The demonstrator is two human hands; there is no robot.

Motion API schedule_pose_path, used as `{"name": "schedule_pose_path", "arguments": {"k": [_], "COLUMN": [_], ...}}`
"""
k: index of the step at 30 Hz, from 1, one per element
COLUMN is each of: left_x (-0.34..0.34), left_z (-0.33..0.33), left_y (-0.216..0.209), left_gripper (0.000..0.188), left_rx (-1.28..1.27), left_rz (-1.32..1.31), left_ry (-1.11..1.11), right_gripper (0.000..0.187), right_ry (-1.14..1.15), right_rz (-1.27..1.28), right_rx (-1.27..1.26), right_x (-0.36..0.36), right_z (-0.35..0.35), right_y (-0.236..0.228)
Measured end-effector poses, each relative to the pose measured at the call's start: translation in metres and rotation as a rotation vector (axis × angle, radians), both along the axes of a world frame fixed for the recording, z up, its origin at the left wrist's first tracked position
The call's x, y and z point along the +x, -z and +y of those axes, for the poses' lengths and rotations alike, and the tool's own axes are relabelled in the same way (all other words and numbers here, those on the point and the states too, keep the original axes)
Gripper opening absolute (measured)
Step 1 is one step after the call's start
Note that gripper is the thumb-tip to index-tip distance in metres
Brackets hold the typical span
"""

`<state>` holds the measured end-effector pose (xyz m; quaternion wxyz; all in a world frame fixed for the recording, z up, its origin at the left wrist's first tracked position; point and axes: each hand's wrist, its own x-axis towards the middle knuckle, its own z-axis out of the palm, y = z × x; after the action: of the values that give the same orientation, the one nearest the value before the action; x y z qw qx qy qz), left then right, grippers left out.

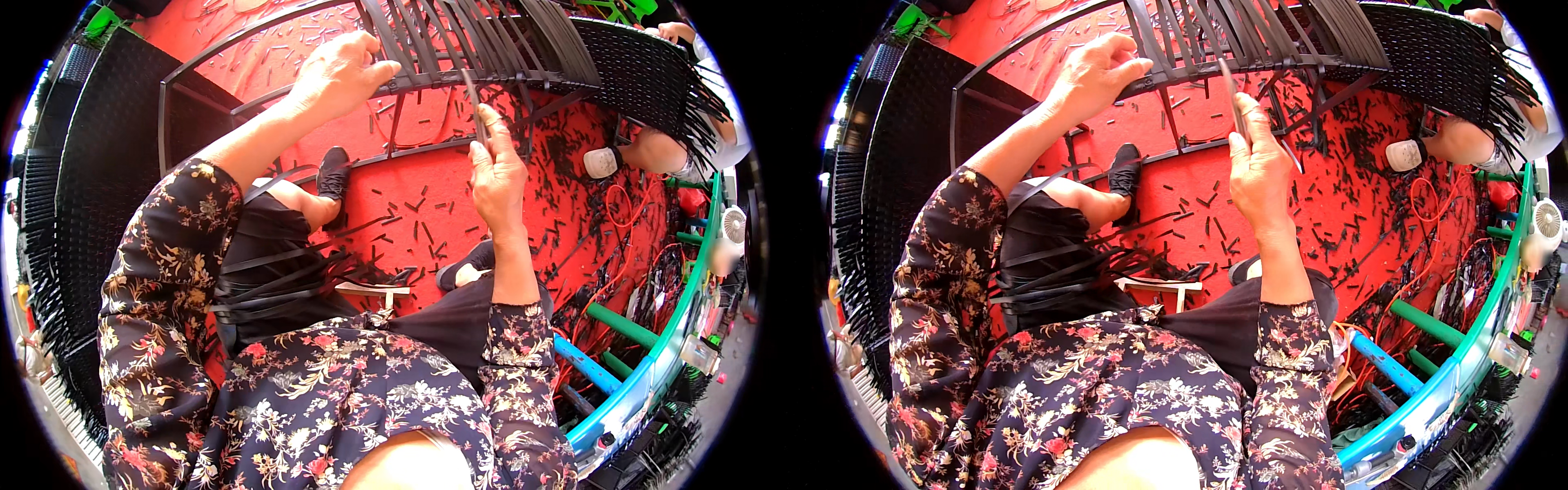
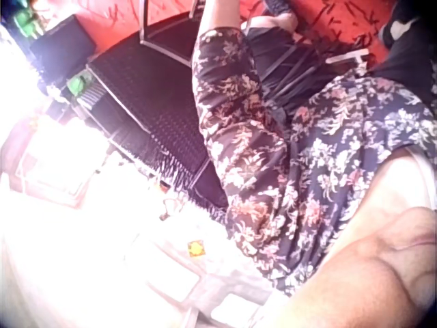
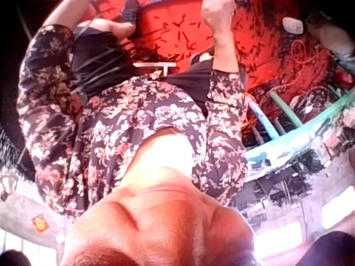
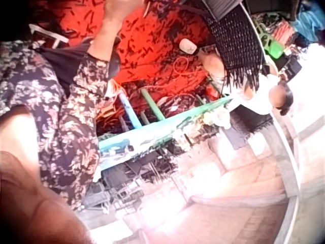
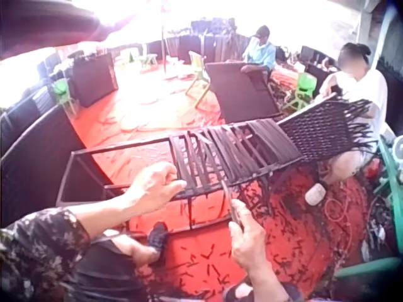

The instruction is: The person sits on the floor and uses a pair of scissors to trim the ends of black plastic strips on a chair frame. They repeatedly pick up the strips, cut the excess material, and place the pieces back onto the frame.

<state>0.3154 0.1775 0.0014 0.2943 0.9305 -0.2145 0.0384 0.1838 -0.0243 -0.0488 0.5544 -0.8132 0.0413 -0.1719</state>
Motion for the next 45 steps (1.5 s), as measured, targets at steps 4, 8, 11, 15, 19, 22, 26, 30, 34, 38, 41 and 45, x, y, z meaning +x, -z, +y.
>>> {"name": "schedule_pose_path", "arguments": {"k": [4, 8, 11, 15, 19, 22, 26, 30, 34, 38, 41, 45], "left_x": [0.0, -0.002, -0.006, -0.007, -0.005, -0.013, -0.014, -0.015, -0.015, -0.015, -0.014, -0.014], "left_z": [-0.005, -0.01, -0.011, -0.007, -0.006, -0.007, -0.006, -0.005, -0.005, -0.004, -0.006, -0.005], "left_y": [0.0, -0.015, -0.012, -0.009, -0.006, -0.012, -0.006, -0.004, 0.0, -0.003, -0.009, -0.009], "left_gripper": [0.041, 0.042, 0.047, 0.041, 0.032, 0.03, 0.028, 0.028, 0.028, 0.027, 0.036, 0.04], "left_rx": [0.096, 0.098, 0.082, 0.033, 0.041, 0.044, 0.06, 0.062, 0.047, 0.09, 0.13, 0.145], "left_rz": [0.224, 0.328, 0.278, 0.262, 0.265, 0.212, 0.124, 0.112, 0.089, 0.094, 0.197, 0.225], "left_ry": [0.031, 0.106, 0.075, 0.098, 0.152, 0.139, 0.118, 0.095, 0.087, 0.074, 0.074, 0.061], "right_gripper": [0.038, 0.039, 0.038, 0.037, 0.037, 0.037, 0.038, 0.037, 0.037, 0.037, 0.037, 0.037], "right_ry": [-0.04, -0.054, -0.058, -0.064, -0.065, -0.014, 0.074, 0.141, 0.156, 0.165, 0.165, 0.162], "right_rz": [-0.079, -0.036, -0.065, -0.045, -0.025, -0.013, 0.021, 0.067, 0.042, 0.031, 0.051, 0.136], "right_rx": [-0.165, -0.201, -0.217, -0.196, -0.153, -0.129, -0.088, -0.151, -0.184, -0.24, -0.254, -0.272], "right_x": [-0.006, -0.008, -0.007, -0.006, -0.006, -0.005, -0.005, -0.006, -0.006, -0.004, -0.004, -0.004], "right_z": [0.001, 0.0, 0.0, 0.001, -0.004, -0.007, -0.021, -0.032, -0.032, -0.035, -0.037, -0.038], "right_y": [-0.016, -0.024, -0.026, -0.027, -0.025, -0.022, -0.019, -0.017, -0.025, -0.026, -0.026, -0.035]}}
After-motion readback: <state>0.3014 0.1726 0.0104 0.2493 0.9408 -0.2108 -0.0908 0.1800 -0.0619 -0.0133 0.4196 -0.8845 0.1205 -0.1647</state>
